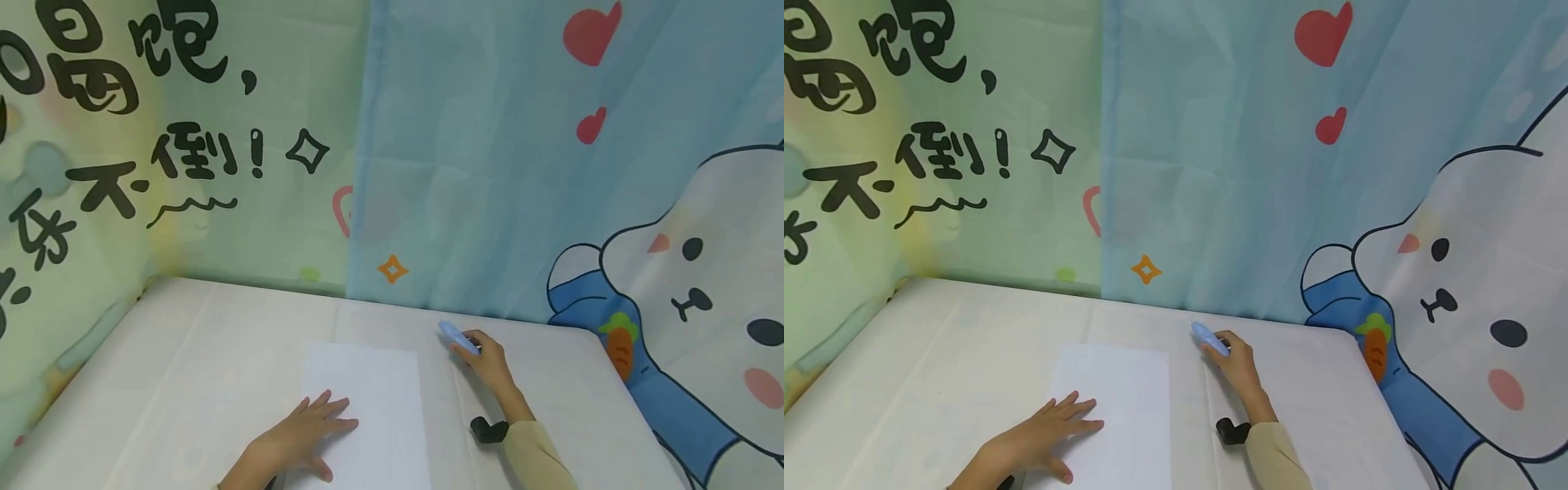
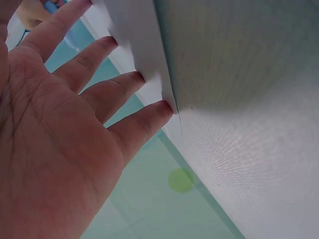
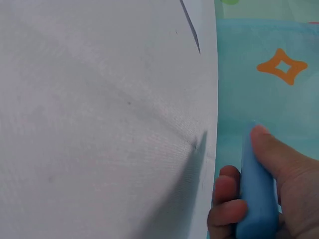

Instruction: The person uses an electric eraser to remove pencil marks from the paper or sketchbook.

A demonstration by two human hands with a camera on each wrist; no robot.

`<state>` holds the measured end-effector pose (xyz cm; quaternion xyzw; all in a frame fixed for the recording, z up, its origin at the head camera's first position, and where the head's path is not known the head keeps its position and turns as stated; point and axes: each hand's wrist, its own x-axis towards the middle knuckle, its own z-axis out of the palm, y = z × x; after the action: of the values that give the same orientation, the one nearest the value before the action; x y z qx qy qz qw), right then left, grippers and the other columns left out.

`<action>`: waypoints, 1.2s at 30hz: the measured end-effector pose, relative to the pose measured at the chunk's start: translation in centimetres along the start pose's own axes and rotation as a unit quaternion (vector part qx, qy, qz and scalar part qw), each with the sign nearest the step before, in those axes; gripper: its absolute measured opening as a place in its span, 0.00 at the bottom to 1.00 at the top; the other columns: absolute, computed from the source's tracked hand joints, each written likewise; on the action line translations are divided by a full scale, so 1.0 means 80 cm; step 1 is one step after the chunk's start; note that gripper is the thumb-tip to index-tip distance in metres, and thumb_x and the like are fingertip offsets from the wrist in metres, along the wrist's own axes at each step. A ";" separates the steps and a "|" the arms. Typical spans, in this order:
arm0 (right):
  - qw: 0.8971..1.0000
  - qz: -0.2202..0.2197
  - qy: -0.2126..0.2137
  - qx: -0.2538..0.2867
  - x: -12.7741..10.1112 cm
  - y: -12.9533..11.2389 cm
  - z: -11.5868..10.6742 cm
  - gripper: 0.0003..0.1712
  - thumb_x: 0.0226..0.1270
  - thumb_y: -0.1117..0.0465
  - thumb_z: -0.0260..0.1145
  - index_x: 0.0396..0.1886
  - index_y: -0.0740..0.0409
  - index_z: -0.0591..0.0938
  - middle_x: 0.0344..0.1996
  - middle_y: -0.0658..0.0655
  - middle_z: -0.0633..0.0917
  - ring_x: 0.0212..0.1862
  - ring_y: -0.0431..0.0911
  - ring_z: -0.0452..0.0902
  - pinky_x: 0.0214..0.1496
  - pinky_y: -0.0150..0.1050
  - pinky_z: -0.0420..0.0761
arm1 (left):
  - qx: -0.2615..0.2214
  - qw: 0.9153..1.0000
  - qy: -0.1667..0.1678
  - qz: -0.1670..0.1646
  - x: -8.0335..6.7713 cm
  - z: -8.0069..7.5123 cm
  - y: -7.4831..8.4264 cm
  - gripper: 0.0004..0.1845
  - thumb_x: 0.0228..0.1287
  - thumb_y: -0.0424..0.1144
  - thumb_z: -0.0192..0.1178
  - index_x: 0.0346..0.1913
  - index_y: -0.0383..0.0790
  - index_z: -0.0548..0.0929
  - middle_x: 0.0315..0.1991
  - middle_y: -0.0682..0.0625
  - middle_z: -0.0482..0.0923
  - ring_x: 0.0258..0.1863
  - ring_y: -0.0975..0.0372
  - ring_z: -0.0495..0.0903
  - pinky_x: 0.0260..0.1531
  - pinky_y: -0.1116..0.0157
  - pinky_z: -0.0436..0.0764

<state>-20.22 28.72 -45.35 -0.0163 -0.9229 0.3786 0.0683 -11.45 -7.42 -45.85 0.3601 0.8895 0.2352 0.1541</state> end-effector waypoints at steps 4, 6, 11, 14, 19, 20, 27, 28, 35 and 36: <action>0.999 -0.004 -0.006 0.034 -0.007 0.003 0.002 0.21 0.66 0.59 0.68 0.52 0.71 0.80 0.36 0.64 0.84 0.26 0.39 0.75 0.29 0.30 0.76 | -0.008 1.000 -0.002 0.002 -0.001 0.005 -0.002 0.44 0.39 0.46 0.76 0.66 0.44 0.75 0.71 0.39 0.64 0.72 0.38 0.55 0.65 0.35 0.57; 0.998 -0.006 -0.023 0.059 -0.012 0.005 0.003 0.21 0.67 0.60 0.66 0.54 0.71 0.79 0.38 0.64 0.84 0.26 0.38 0.76 0.29 0.30 0.78 | -0.010 1.000 -0.005 0.001 -0.001 0.008 -0.002 0.44 0.39 0.47 0.76 0.66 0.44 0.75 0.70 0.39 0.65 0.72 0.38 0.55 0.64 0.35 0.57; 0.990 0.019 -0.036 0.139 -0.020 0.006 0.005 0.23 0.66 0.61 0.68 0.56 0.70 0.78 0.44 0.65 0.84 0.30 0.37 0.78 0.33 0.30 0.81 | -0.004 1.000 -0.010 -0.004 0.000 0.013 -0.004 0.44 0.39 0.47 0.76 0.67 0.46 0.74 0.71 0.40 0.64 0.72 0.39 0.55 0.65 0.35 0.57; 0.982 0.055 -0.016 0.178 -0.022 0.004 0.005 0.26 0.63 0.59 0.70 0.57 0.69 0.78 0.43 0.60 0.84 0.32 0.37 0.78 0.35 0.30 0.81 | 0.000 1.000 -0.009 -0.002 -0.001 0.013 -0.004 0.44 0.40 0.47 0.76 0.67 0.46 0.74 0.71 0.40 0.64 0.72 0.39 0.55 0.65 0.35 0.57; 0.965 0.118 0.057 0.225 -0.023 -0.003 0.007 0.25 0.60 0.56 0.73 0.54 0.64 0.80 0.32 0.45 0.82 0.32 0.35 0.75 0.35 0.28 0.77 | 0.000 1.000 -0.009 0.001 -0.002 0.009 -0.003 0.44 0.40 0.46 0.75 0.67 0.46 0.74 0.71 0.40 0.64 0.72 0.39 0.55 0.65 0.35 0.57; 0.956 0.126 0.076 0.253 -0.023 -0.005 0.008 0.22 0.59 0.57 0.74 0.51 0.62 0.82 0.30 0.44 0.81 0.31 0.36 0.74 0.34 0.28 0.77 | 0.000 1.000 -0.008 0.001 -0.002 0.008 -0.003 0.44 0.40 0.46 0.76 0.67 0.45 0.74 0.71 0.40 0.64 0.72 0.39 0.55 0.65 0.35 0.57; 0.869 0.121 0.105 0.469 -0.025 -0.010 0.012 0.10 0.63 0.70 0.68 0.28 0.50 0.87 0.30 0.43 0.86 0.29 0.36 0.74 0.34 0.26 0.77 | -0.010 1.000 -0.006 0.000 -0.003 0.003 -0.005 0.43 0.41 0.46 0.75 0.67 0.45 0.74 0.72 0.40 0.63 0.73 0.39 0.53 0.66 0.36 0.55; 0.867 0.118 0.094 0.474 -0.026 -0.010 0.013 0.10 0.65 0.69 0.66 0.29 0.49 0.87 0.32 0.42 0.87 0.30 0.34 0.76 0.35 0.26 0.78 | -0.012 1.000 -0.007 -0.002 -0.003 0.003 -0.005 0.43 0.41 0.46 0.75 0.67 0.46 0.74 0.72 0.40 0.63 0.73 0.40 0.53 0.67 0.36 0.55; 0.852 0.088 0.003 0.517 -0.029 -0.006 0.015 0.10 0.76 0.63 0.53 0.52 0.62 0.69 0.38 0.48 0.87 0.42 0.42 0.87 0.49 0.38 0.84 | -0.006 1.000 -0.005 0.000 0.000 0.002 -0.009 0.44 0.42 0.46 0.75 0.67 0.46 0.73 0.72 0.41 0.62 0.74 0.41 0.52 0.67 0.37 0.54; 0.847 0.091 -0.006 0.524 -0.028 -0.006 0.015 0.12 0.76 0.63 0.53 0.53 0.63 0.67 0.39 0.48 0.87 0.43 0.43 0.87 0.50 0.39 0.83 | -0.008 1.000 -0.003 0.002 0.001 0.002 -0.009 0.44 0.42 0.46 0.75 0.68 0.46 0.73 0.73 0.41 0.62 0.74 0.41 0.52 0.68 0.37 0.54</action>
<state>-18.16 27.35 -46.10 -0.0597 -0.5826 0.8102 0.0268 -11.88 -7.75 -46.36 0.3615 0.8864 0.2412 0.1593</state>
